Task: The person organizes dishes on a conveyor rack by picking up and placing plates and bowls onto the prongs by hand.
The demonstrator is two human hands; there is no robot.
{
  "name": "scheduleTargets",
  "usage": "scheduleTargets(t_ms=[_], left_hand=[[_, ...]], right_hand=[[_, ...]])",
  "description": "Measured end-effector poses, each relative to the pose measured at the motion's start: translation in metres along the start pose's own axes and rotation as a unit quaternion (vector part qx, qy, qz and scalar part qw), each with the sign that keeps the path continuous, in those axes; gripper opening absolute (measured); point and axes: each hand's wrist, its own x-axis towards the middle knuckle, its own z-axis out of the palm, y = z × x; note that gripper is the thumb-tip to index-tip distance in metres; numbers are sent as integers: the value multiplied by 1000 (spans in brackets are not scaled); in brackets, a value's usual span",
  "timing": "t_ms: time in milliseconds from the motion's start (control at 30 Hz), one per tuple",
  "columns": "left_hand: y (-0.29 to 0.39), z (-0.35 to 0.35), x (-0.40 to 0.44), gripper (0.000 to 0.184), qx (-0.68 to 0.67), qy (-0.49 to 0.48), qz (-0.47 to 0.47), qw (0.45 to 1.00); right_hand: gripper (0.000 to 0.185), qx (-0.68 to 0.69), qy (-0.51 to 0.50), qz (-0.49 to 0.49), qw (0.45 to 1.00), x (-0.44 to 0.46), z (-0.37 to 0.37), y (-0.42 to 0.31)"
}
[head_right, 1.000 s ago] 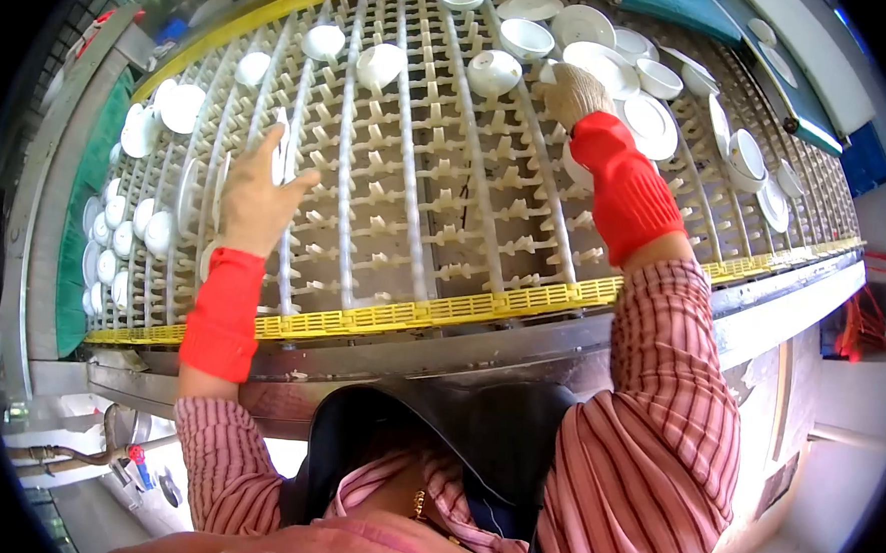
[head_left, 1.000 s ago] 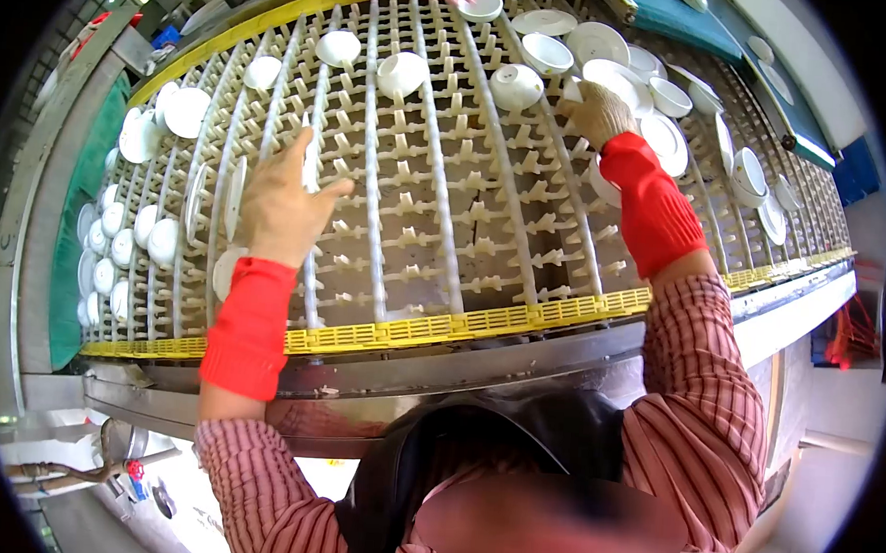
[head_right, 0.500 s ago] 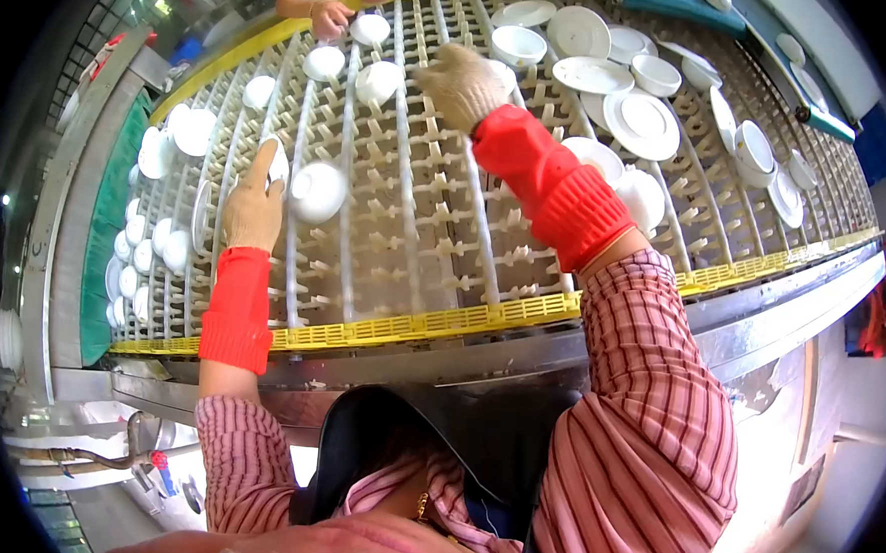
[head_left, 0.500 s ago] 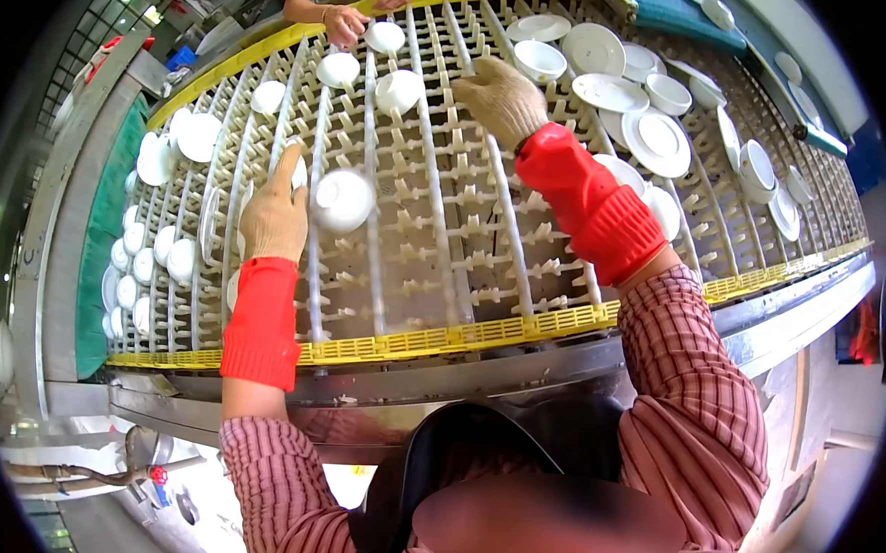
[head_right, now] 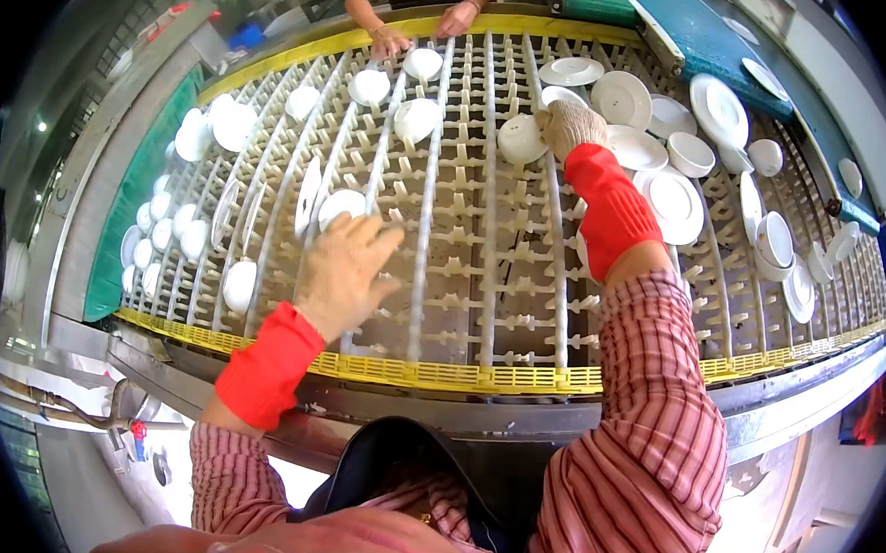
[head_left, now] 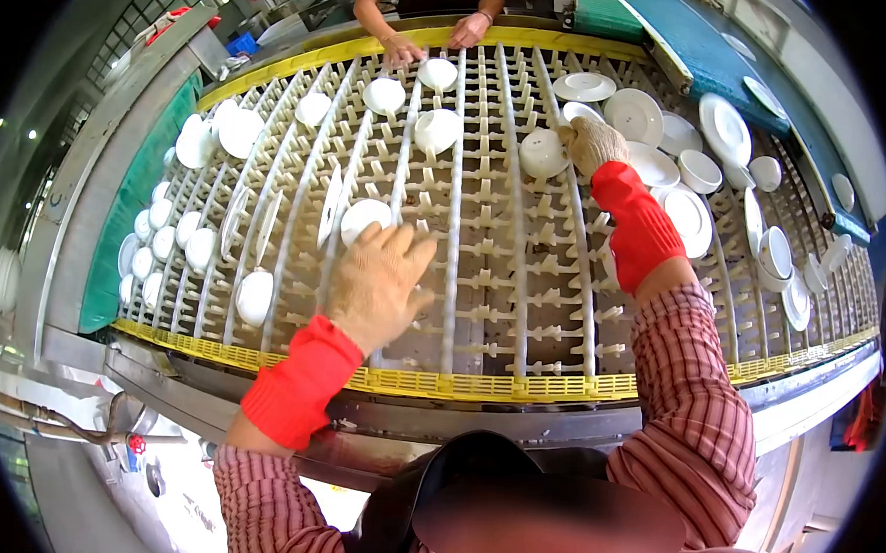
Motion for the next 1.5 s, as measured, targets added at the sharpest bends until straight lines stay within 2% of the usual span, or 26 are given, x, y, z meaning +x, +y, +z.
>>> scheduleTargets(t_ms=[33,100,133,167,200,233,300,333,467,533,600,633,700,733,867,900,967,1033,1133,1200,1233,1300,1367,1433,1467,1500], left_hand=[[5,1,-12,63,-16,-21,0,1000],[7,3,-40,62,-53,-68,-2,996],[8,5,-50,61,-67,-42,1,997],[10,9,-63,61,-84,-23,-2,996],[14,15,-76,60,-101,-3,-8,995],[20,28,-85,57,-84,52,-8,995],[37,22,-79,51,-148,66,-9,987],[38,24,-73,48,-174,71,-3,982],[33,22,-64,46,-202,46,-80,975],[35,21,-66,44,-200,56,-101,973],[35,22,-68,45,-193,73,-113,972],[37,24,-68,46,-196,79,-120,970],[43,22,-63,50,-157,69,-120,978],[46,18,-58,52,-136,65,-119,981],[85,14,-19,71,-55,85,29,994],[86,32,-4,92,-15,118,93,989],[119,44,39,107,-32,161,169,972],[158,34,72,62,-28,163,223,961],[195,62,116,34,-13,226,261,938],[197,85,135,26,-23,164,255,953],[195,98,140,23,-30,133,249,959],[192,118,139,23,-102,133,110,980],[175,87,121,24,-70,129,156,977],[158,60,99,30,-221,54,58,972],[148,51,86,34,-294,14,7,956],[131,41,71,49,-368,-11,21,930]], right_hand=[[46,23,-23,33,999,-5,-4,-1],[46,144,44,48,987,-19,-7,5],[46,205,68,58,975,-33,-1,8],[35,113,63,-119,985,-31,6,28],[28,-32,74,-234,969,-46,-15,20],[39,-16,60,-234,970,-56,-20,8],[53,71,12,-196,978,-88,-60,-37],[56,70,64,-257,962,-86,-54,-44],[36,167,111,-255,946,-81,-35,-107],[11,45,-28,-262,964,-82,-38,-122],[17,52,97,-368,923,-66,-4,-92],[24,200,73,-258,942,-62,2,-72],[47,277,23,-76,958,-83,-41,-56],[58,106,50,-130,984,-75,-50,-31],[66,-74,44,-115,990,-73,-53,68],[66,-112,-39,-69,990,-68,-47,88],[73,-127,-26,-105,986,-69,-41,108],[70,-138,-26,-123,982,-65,-35,124],[52,-145,-44,-128,980,-47,-22,135],[44,-167,-29,-122,978,-50,-27,124],[46,-156,-31,-112,981,-47,-28,124],[54,-115,-33,-110,987,-49,-40,119],[58,-40,-15,-84,996,-65,-64,106],[63,18,15,-53,998,-58,-61,99],[62,254,-19,-43,966,-49,-46,108],[52,142,26,-142,979,-52,-50,96]])
